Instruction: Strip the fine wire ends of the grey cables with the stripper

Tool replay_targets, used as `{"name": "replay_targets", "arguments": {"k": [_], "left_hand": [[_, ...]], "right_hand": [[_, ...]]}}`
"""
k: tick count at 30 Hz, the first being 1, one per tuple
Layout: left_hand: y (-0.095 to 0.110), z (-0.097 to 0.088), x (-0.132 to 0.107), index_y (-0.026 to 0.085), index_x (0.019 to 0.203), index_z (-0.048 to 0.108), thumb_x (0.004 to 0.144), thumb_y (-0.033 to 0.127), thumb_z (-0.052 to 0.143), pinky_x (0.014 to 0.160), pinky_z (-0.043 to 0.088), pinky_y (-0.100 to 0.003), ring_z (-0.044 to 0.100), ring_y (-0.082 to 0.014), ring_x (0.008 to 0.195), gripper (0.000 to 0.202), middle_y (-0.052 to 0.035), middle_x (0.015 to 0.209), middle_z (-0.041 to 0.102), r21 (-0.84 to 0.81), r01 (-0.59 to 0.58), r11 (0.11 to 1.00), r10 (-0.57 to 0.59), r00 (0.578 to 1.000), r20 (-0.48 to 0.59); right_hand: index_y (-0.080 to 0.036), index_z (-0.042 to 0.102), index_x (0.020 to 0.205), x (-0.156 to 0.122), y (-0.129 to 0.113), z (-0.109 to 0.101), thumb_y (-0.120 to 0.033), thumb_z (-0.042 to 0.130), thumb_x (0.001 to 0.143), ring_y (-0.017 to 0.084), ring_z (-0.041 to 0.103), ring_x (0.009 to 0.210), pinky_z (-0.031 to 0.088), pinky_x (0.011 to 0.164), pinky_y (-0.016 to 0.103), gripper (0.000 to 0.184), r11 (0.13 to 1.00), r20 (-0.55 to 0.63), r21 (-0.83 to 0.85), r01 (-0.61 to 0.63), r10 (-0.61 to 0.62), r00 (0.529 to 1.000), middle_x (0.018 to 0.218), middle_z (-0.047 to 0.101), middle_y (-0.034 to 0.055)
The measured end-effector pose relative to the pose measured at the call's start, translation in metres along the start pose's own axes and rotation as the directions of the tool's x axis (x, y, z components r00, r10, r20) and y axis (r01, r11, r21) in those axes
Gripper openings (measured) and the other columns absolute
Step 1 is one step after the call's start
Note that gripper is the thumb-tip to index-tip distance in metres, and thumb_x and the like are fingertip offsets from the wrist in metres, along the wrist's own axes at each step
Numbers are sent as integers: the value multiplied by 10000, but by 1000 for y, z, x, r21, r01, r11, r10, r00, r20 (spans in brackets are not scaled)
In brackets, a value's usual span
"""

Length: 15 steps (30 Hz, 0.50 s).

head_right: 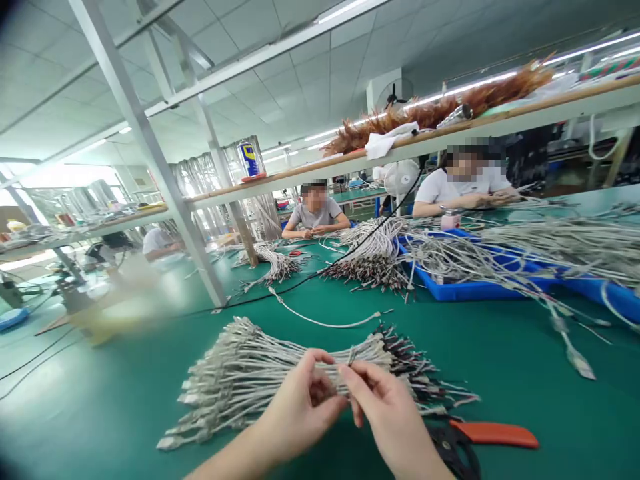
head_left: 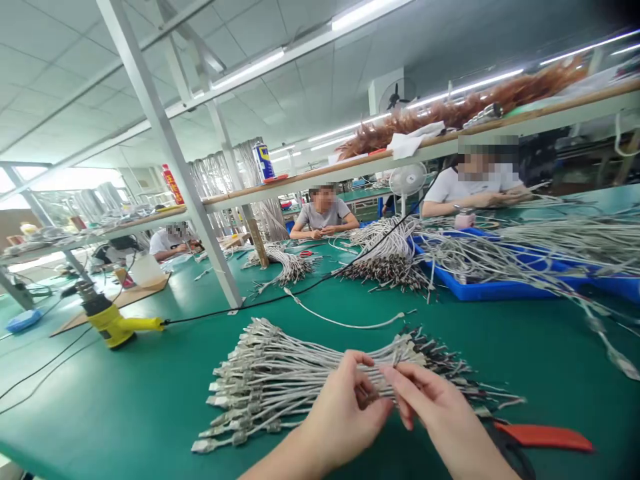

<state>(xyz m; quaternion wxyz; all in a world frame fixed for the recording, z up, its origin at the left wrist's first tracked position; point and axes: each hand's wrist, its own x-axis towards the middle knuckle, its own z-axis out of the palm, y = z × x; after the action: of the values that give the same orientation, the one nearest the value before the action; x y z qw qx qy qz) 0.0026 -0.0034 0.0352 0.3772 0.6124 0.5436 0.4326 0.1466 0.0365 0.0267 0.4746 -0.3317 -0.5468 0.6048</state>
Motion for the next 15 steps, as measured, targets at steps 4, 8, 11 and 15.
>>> {"name": "replay_targets", "arguments": {"k": [4, 8, 11, 15], "left_hand": [[-2, -45, -33, 213, 784, 685, 665, 204, 709, 481, 301, -214, 468, -131, 502, 122, 42, 573, 574, 382, 57, 922, -98, 991, 90], [-7, -92, -86, 211, 744, 709, 707, 157, 604, 573, 372, -209, 519, -152, 609, 124, 17, 660, 618, 469, 198, 860, -190, 980, -64], [-4, -122, -114, 214, 744, 703, 755, 297, 648, 606, 419, -196, 553, -173, 680, 100, 0, 707, 646, 444, 281, 851, -216, 957, -192], [5, -155, -96, 190, 775, 660, 935, 414, 443, 634, 449, -211, 576, -174, 699, 350, -19, 750, 658, 702, 172, 691, -177, 982, -67]], "right_hand": [[-195, 647, 696, 4, -12, -17, -548, 754, 758, 130, 405, 489, 345, 496, 271, 374, 985, -118, 156, 76, -58, 991, 525, 496, -25], [-214, 692, 730, 8, -39, -39, -456, 832, 709, 121, 428, 504, 370, 467, 272, 281, 930, -246, 330, 161, -80, 966, 582, 484, -11], [-205, 731, 761, 14, -53, -51, -371, 834, 736, 110, 482, 558, 409, 484, 258, 197, 902, -264, 405, 149, -40, 964, 682, 501, 16], [-173, 706, 688, 30, -49, -61, -357, 907, 560, 87, 438, 502, 413, 405, 188, 301, 896, -326, 435, 89, 65, 943, 635, 509, -7]]}}
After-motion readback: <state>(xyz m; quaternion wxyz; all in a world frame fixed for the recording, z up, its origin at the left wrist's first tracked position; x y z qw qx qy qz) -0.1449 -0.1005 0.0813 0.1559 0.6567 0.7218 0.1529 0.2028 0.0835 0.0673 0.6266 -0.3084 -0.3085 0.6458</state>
